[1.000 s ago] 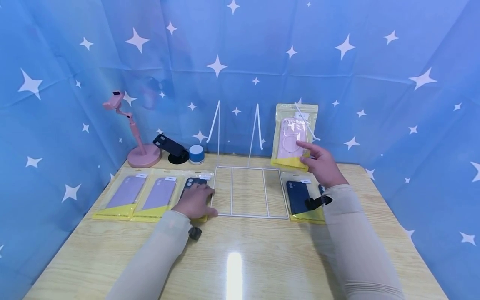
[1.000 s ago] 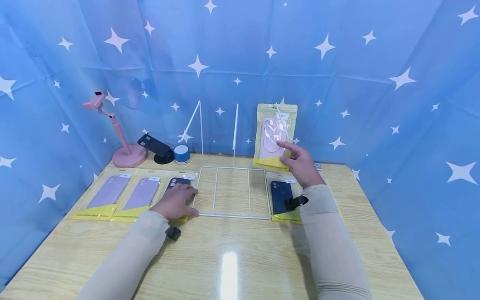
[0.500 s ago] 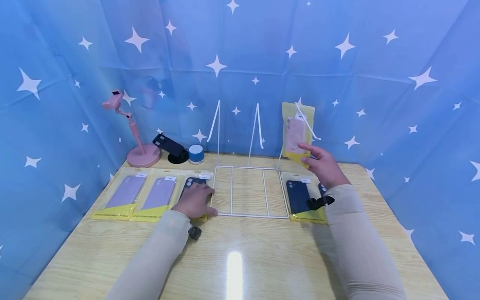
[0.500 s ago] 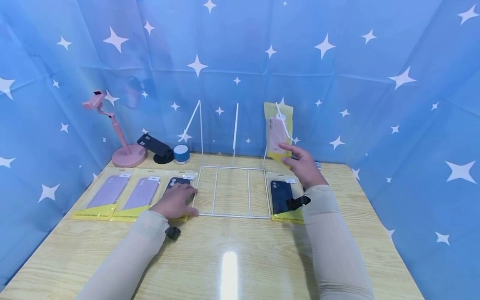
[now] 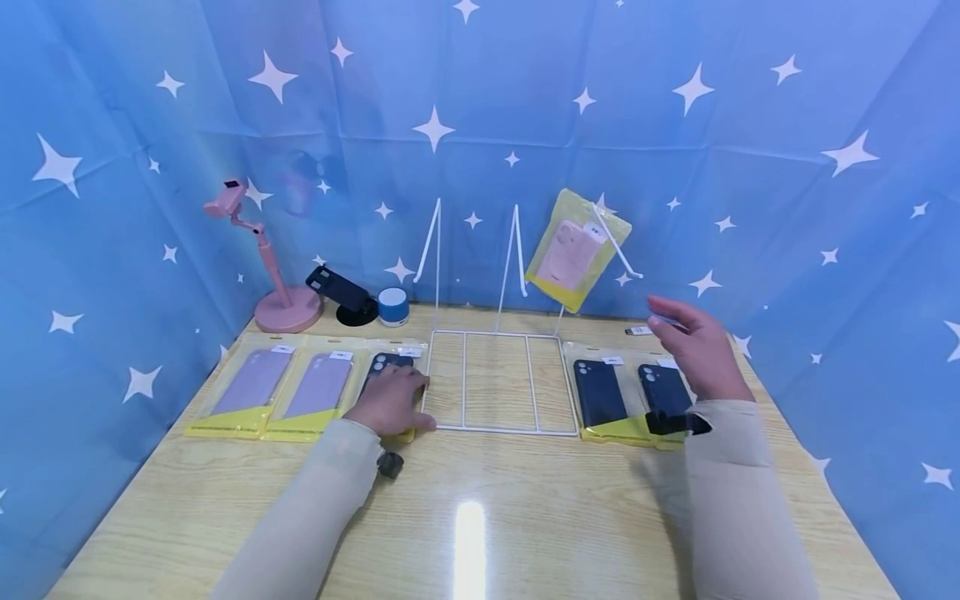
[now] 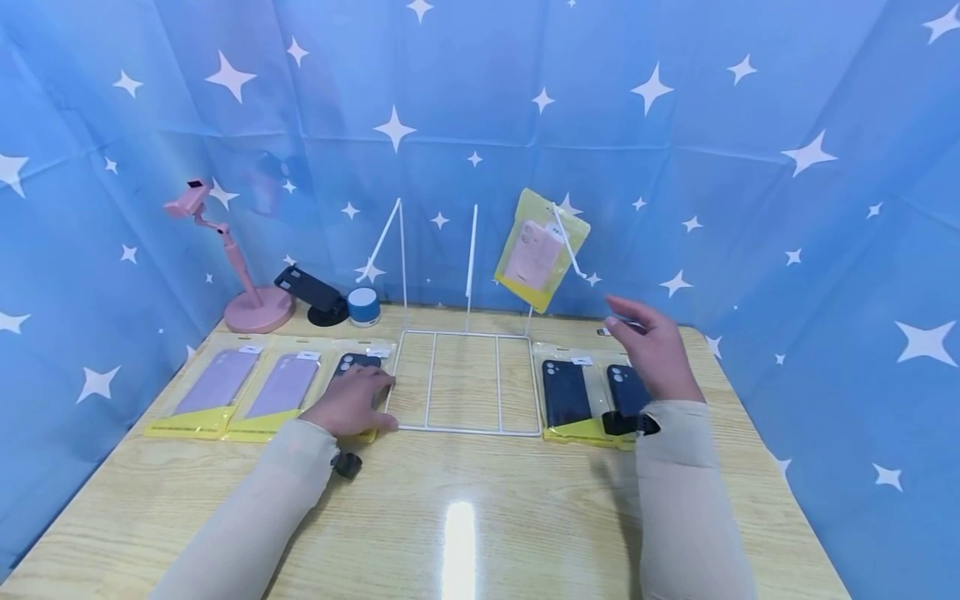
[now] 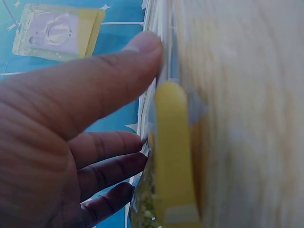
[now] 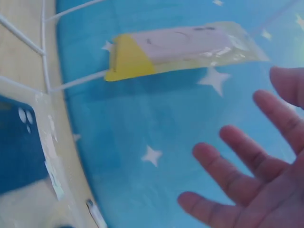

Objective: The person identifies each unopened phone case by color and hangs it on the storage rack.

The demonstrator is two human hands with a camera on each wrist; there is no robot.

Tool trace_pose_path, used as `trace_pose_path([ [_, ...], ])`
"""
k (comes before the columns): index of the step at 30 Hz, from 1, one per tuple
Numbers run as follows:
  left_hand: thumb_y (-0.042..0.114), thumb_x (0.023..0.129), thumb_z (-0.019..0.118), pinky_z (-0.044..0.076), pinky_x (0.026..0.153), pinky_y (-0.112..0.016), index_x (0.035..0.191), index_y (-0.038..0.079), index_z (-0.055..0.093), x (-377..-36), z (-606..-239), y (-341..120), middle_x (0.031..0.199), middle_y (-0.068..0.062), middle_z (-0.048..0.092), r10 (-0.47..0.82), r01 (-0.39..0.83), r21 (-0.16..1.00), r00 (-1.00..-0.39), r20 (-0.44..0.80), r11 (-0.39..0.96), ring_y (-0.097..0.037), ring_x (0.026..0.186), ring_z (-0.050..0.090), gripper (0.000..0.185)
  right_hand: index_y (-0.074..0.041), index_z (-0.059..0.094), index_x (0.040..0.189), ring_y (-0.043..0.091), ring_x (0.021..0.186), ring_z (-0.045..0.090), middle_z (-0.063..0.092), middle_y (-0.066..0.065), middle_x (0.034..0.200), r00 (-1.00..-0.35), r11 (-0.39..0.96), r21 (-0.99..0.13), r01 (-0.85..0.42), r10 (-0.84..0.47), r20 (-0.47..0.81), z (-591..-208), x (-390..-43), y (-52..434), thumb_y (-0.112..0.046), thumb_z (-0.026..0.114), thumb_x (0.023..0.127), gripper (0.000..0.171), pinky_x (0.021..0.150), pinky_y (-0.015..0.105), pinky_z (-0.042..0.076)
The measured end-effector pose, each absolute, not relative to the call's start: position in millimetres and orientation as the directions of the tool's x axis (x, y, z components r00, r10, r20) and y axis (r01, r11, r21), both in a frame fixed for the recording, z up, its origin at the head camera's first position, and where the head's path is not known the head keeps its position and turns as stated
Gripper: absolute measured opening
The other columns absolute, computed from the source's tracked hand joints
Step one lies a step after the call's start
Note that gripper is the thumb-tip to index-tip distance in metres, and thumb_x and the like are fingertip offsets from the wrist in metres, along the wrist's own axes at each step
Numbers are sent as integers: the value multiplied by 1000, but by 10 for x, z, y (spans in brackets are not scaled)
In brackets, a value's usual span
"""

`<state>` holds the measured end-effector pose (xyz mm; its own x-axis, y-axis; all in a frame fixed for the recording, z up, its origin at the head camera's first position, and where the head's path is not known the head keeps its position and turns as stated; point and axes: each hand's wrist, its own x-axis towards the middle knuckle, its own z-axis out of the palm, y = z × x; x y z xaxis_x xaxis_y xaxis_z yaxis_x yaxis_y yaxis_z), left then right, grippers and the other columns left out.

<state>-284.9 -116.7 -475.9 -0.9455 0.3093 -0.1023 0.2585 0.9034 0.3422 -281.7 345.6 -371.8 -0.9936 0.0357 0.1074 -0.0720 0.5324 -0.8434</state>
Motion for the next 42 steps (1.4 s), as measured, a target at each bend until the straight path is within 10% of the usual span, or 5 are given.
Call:
trace_pose_path([
  [42,53,82,88,39,120,-55,149,14,61,-2859,-4799,-1170,158,-11,53,305,255,352,-947,-95,901,-35,145,45,82,-1,18,167,67,141,30,22,45,161,-949,782,-591,198,2,-316,-4356,-2631,4325,-59,70,96,105,105,73,44],
])
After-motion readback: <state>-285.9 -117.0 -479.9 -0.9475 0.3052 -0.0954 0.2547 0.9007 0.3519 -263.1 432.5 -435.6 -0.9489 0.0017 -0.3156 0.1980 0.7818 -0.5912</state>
